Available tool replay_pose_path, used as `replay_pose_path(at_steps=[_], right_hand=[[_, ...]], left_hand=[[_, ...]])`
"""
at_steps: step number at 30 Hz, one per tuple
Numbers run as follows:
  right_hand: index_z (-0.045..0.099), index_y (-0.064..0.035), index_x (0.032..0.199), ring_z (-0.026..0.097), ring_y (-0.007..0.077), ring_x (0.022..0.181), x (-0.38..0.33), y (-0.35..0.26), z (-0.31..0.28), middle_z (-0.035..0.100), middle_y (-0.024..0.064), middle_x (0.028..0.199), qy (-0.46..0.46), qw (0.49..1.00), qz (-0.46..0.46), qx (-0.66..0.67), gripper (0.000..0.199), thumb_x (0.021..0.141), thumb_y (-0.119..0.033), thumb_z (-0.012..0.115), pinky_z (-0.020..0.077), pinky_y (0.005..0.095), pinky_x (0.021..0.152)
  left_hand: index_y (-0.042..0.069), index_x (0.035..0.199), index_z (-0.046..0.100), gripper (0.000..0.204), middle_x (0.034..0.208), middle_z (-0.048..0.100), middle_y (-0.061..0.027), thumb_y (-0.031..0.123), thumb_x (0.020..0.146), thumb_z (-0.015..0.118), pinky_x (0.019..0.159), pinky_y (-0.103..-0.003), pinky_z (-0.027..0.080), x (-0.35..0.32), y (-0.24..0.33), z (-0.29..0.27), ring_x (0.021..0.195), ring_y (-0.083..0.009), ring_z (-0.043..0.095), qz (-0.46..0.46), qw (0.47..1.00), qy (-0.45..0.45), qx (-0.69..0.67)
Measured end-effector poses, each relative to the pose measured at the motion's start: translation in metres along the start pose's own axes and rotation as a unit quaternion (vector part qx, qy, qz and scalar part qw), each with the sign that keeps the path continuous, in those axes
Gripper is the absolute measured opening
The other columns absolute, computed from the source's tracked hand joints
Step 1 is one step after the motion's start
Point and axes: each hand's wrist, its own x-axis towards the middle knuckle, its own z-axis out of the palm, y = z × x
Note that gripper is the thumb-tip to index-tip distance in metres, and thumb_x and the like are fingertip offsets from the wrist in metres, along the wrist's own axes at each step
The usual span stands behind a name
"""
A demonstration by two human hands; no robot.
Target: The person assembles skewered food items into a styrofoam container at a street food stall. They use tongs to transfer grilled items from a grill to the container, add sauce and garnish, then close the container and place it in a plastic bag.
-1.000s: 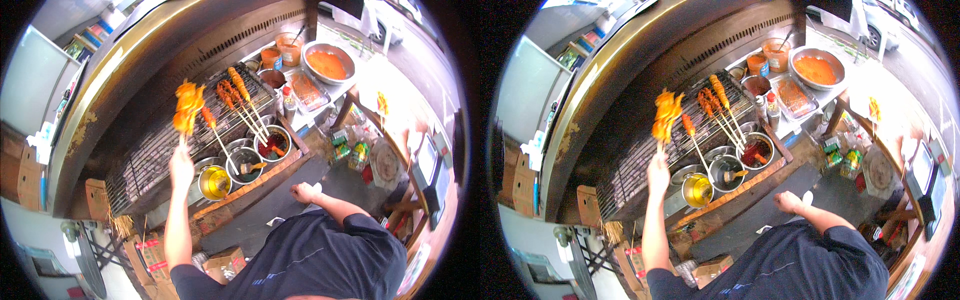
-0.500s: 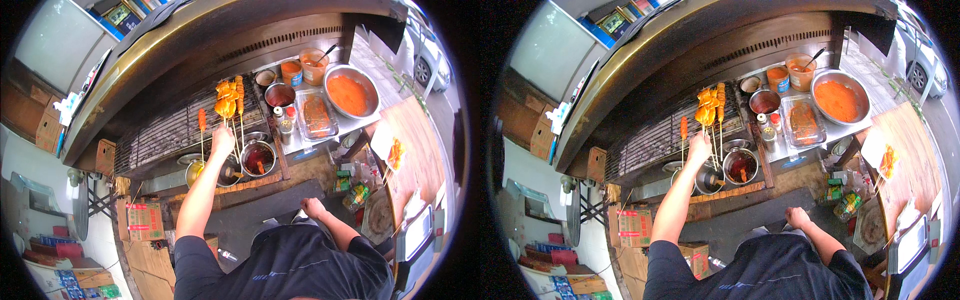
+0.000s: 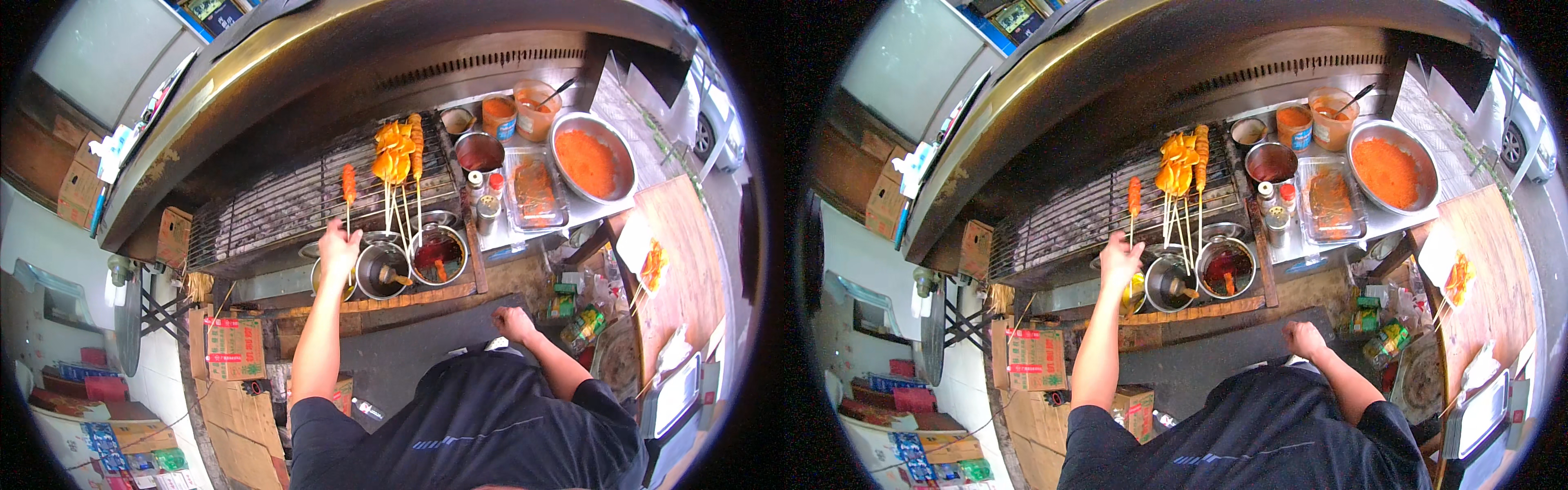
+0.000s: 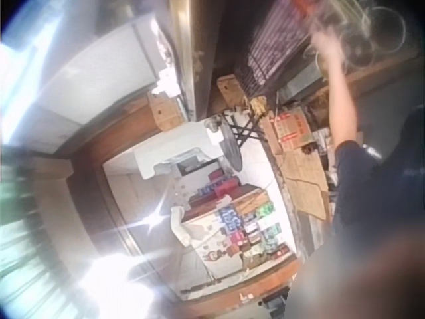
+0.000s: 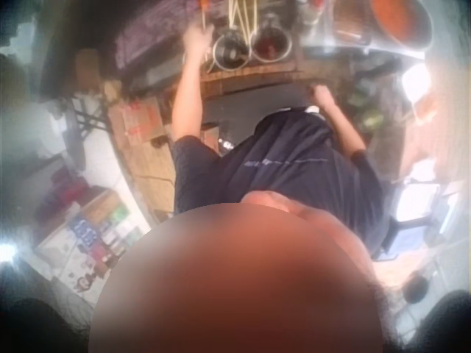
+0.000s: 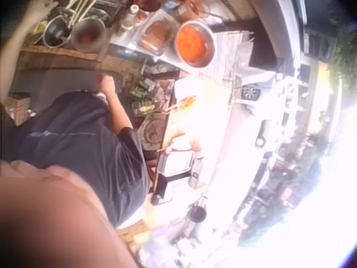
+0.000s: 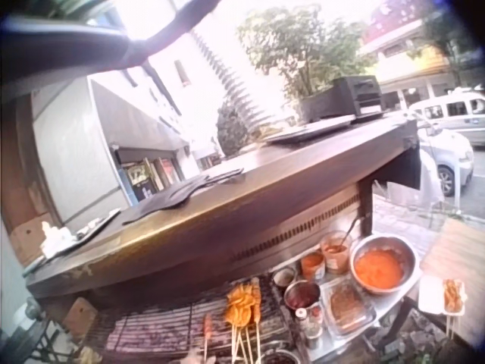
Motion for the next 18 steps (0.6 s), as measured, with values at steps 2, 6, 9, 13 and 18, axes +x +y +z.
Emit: replay_pose_path(at_steps=[2, 6, 9, 13, 18], right_hand=[[0.069, -0.0052, 0.086, 0.067, 0.0416, 0.080, 0.009, -0.014, -0.005, 0.068, 0.0230, 0.083, 0.016, 1.000, -0.014, 0.006, 0.015, 0.085, -0.017, 0.060, 0.0550, 0.0498, 0.074], [0.068, -0.0017, 0.088, 0.066, 0.0425, 0.077, 0.029, -0.064, -0.039, 0.066, 0.0238, 0.080, 0.063, 0.995, -0.067, 0.040, 0.016, 0.086, -0.017, 0.062, 0.0542, 0.0493, 0.070], [0.068, -0.0006, 0.092, 0.066, 0.0419, 0.077, 0.051, -0.124, -0.081, 0.067, 0.0231, 0.081, 0.103, 0.986, -0.110, 0.065, 0.015, 0.088, -0.014, 0.063, 0.0546, 0.0468, 0.069], [0.068, 0.0009, 0.094, 0.070, 0.0368, 0.079, 0.090, -0.208, -0.136, 0.069, 0.0203, 0.083, 0.154, 0.966, -0.172, 0.115, 0.014, 0.090, -0.011, 0.063, 0.0550, 0.0403, 0.070], [0.068, 0.0030, 0.091, 0.071, 0.0327, 0.072, 0.146, -0.276, -0.156, 0.069, 0.0207, 0.079, 0.178, 0.959, -0.151, 0.162, 0.018, 0.090, -0.014, 0.061, 0.0561, 0.0397, 0.068]], left_hand=[[0.001, 0.112, 0.063, 0.021, 0.070, 0.065, -0.0062, 0.016, 0.098, 0.061, 0.042, -0.022, 0.037, 0.006, -0.025, -0.001, 0.046, -0.0079, 0.048, -0.134, 0.958, -0.089, -0.237], [-0.001, 0.116, 0.061, 0.026, 0.075, 0.066, -0.0080, 0.019, 0.103, 0.051, 0.042, -0.022, 0.034, 0.006, -0.047, 0.006, 0.047, -0.0068, 0.047, -0.094, 0.924, -0.104, -0.357], [-0.001, 0.119, 0.061, 0.029, 0.078, 0.067, -0.0089, 0.022, 0.103, 0.053, 0.043, -0.022, 0.037, 0.008, -0.050, 0.006, 0.048, -0.0089, 0.052, -0.142, 0.901, -0.147, -0.383], [0.000, 0.119, 0.062, 0.028, 0.080, 0.068, -0.0105, 0.021, 0.101, 0.056, 0.049, -0.025, 0.046, 0.009, -0.049, -0.001, 0.057, -0.0126, 0.063, -0.155, 0.905, -0.157, -0.363], [-0.002, 0.113, 0.067, 0.032, 0.093, 0.071, -0.0174, 0.021, 0.092, 0.068, 0.074, -0.038, 0.055, 0.001, -0.025, -0.010, 0.075, -0.0271, 0.070, 0.179, 0.971, 0.160, 0.004]])
